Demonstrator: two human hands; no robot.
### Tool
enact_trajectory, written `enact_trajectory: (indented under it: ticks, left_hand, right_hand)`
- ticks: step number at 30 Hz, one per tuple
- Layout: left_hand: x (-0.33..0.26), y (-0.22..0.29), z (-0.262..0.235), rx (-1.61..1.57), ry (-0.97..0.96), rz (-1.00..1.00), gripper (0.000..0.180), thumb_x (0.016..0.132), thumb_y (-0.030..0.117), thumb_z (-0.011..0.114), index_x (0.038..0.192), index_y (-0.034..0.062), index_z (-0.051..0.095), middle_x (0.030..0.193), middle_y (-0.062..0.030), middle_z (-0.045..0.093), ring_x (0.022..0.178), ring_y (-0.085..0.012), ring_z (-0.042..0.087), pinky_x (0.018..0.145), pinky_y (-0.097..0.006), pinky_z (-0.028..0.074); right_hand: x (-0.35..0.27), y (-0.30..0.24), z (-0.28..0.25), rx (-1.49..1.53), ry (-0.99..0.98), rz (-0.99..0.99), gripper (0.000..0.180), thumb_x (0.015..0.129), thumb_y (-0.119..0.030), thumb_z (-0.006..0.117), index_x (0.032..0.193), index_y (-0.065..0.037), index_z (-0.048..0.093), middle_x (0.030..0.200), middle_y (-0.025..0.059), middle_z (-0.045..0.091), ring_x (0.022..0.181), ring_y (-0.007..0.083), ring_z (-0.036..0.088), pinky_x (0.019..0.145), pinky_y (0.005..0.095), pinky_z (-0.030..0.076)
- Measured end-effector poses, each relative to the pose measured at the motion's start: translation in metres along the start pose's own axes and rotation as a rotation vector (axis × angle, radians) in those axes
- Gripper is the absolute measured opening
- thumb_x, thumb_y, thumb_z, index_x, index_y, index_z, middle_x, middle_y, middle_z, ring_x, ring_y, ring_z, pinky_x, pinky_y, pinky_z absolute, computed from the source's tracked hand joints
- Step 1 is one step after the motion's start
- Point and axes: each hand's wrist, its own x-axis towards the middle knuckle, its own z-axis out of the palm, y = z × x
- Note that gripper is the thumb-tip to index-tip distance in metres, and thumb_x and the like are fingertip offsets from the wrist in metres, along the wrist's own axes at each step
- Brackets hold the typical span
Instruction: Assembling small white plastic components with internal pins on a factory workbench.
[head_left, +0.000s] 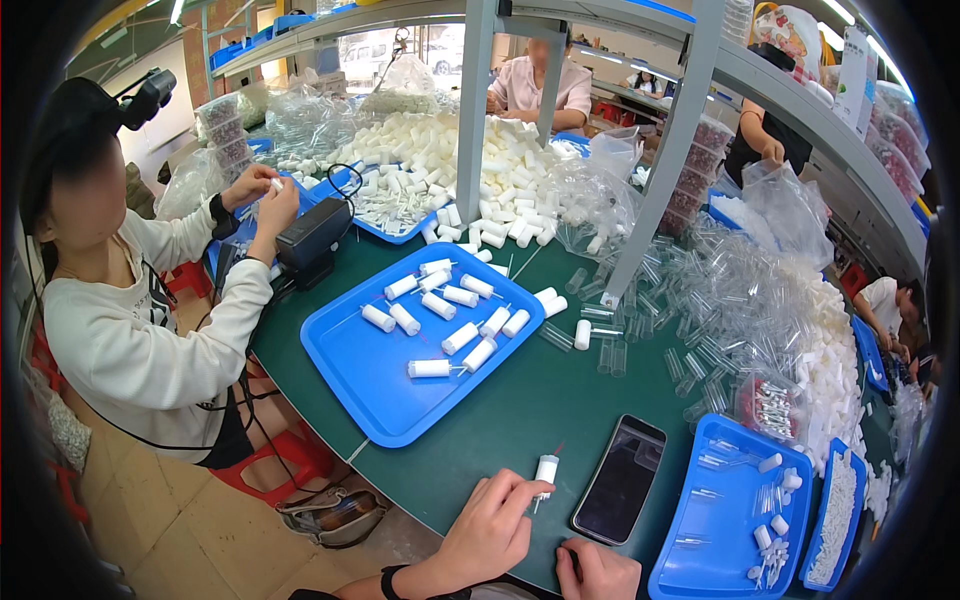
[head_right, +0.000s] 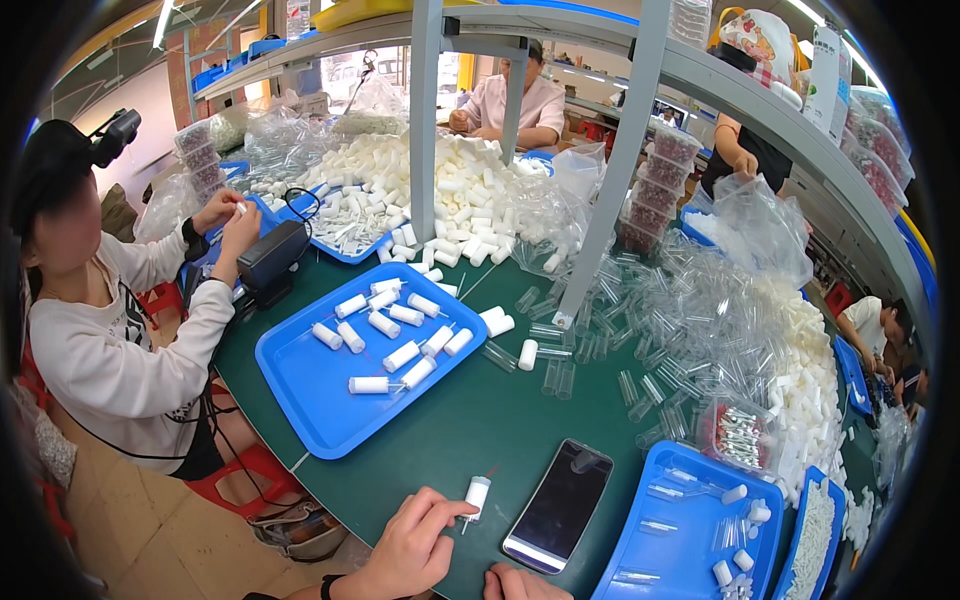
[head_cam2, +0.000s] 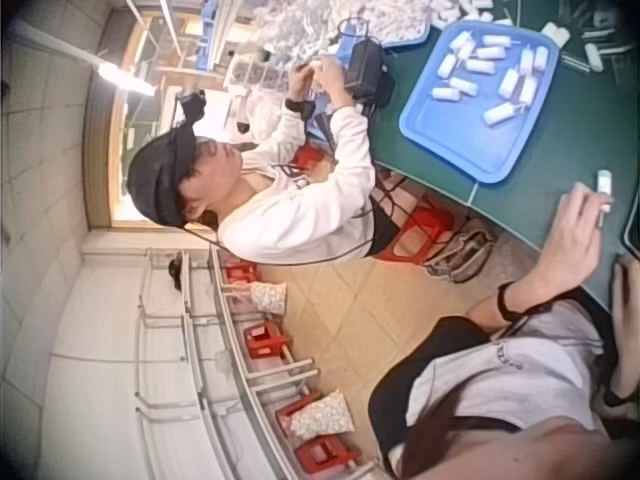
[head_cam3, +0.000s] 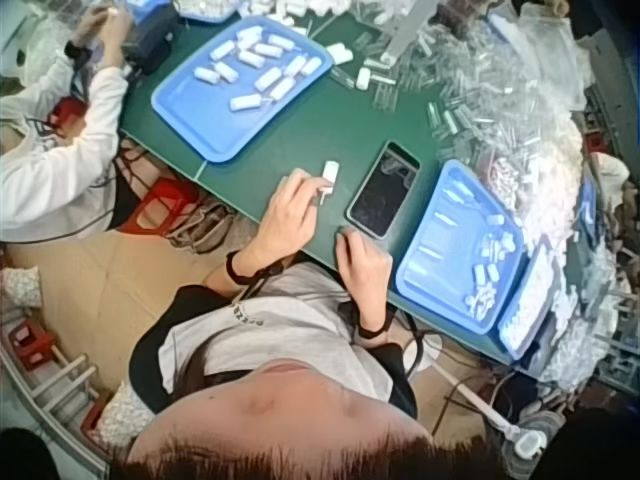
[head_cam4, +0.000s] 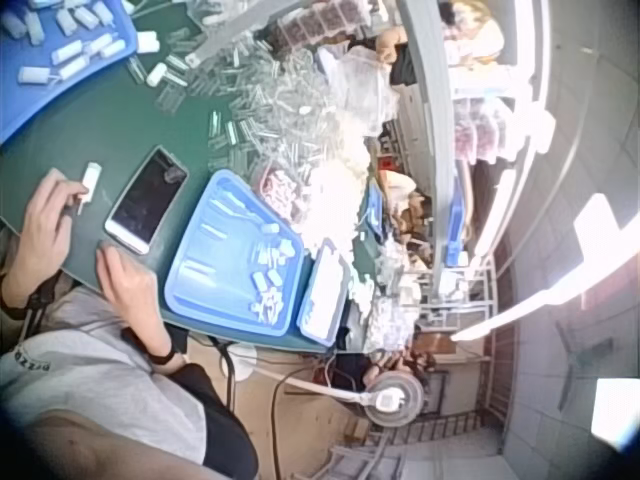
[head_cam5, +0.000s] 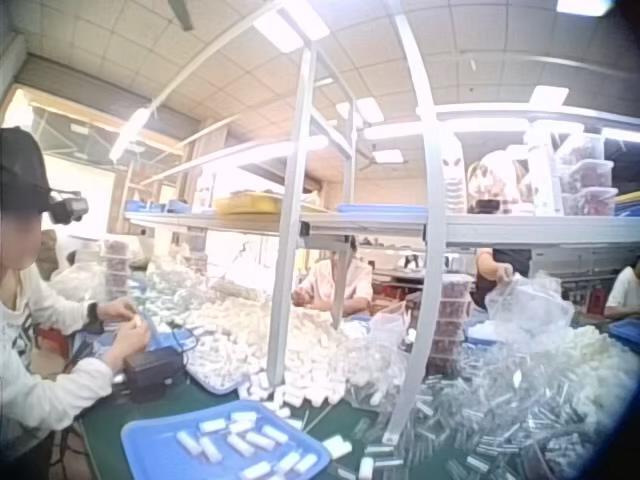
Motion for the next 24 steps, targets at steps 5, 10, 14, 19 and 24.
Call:
enact_trajectory:
  ticks: [5, 10, 14, 19, 24]
  left_hand:
    - [-0.0011, -0.0029, -0.0029, -0.032, -0.01, -0.008, 0.043, 0.072, -0.009, 0.049, 0.112, 0.0035, 0.056, 0.091, -0.0106, 0.048, 0.078, -0.028, 0.048, 0.073, -0.036, 0.042]
    - [0.002, 0.0019, -0.0013, -0.022, -0.021, 0.004, 0.043, 0.071, -0.009, 0.048, 0.112, 0.0035, 0.056, 0.091, -0.0105, 0.048, 0.078, -0.0284, 0.048, 0.073, -0.036, 0.042]
    - [0.0007, 0.0003, -0.0029, -0.048, 0.009, 0.025, 0.042, 0.071, -0.009, 0.048, 0.111, 0.0038, 0.057, 0.091, -0.0102, 0.048, 0.078, -0.0283, 0.048, 0.073, -0.036, 0.042]
    - [-0.0025, 0.0003, -0.0017, -0.038, -0.016, -0.02, 0.041, 0.072, -0.009, 0.049, 0.11, 0.0041, 0.057, 0.091, -0.0099, 0.048, 0.078, -0.028, 0.049, 0.071, -0.036, 0.042]
    - [0.0018, 0.0017, -0.0005, 0.008, -0.037, 0.022, 0.038, 0.07, -0.008, 0.05, 0.105, 0.0041, 0.059, 0.088, -0.0101, 0.047, 0.078, -0.029, 0.049, 0.072, -0.038, 0.042]
  right_hand:
    - [0.0017, -0.0028, 0.0018, -0.006, -0.005, -0.003, 0.007, 0.081, -0.008, 0.065, 0.085, -0.006, 0.058, 0.066, 0.0136, 0.057, 0.056, 0.0318, 0.057, 0.05, 0.0384, 0.043]
    - [0.0011, 0.0015, -0.0014, 0.003, 0.002, -0.001, 0.008, 0.081, -0.008, 0.065, 0.084, -0.006, 0.058, 0.065, 0.0135, 0.056, 0.056, 0.0315, 0.057, 0.05, 0.038, 0.043]
    - [0.0009, -0.0007, 0.0005, -0.005, 0.002, -0.003, 0.008, 0.081, -0.008, 0.065, 0.084, -0.006, 0.058, 0.065, 0.0133, 0.056, 0.056, 0.031, 0.057, 0.05, 0.0379, 0.043]
    - [-0.0014, -0.0009, 0.0009, -0.011, -0.001, -0.01, 0.008, 0.081, -0.008, 0.065, 0.085, -0.006, 0.058, 0.065, 0.0131, 0.055, 0.055, 0.0308, 0.056, 0.049, 0.0379, 0.043]
    - [-0.0011, 0.0006, 0.0008, -0.012, 0.031, 0.002, 0.008, 0.081, -0.008, 0.065, 0.085, -0.006, 0.058, 0.065, 0.0129, 0.055, 0.055, 0.0307, 0.055, 0.049, 0.0378, 0.042]
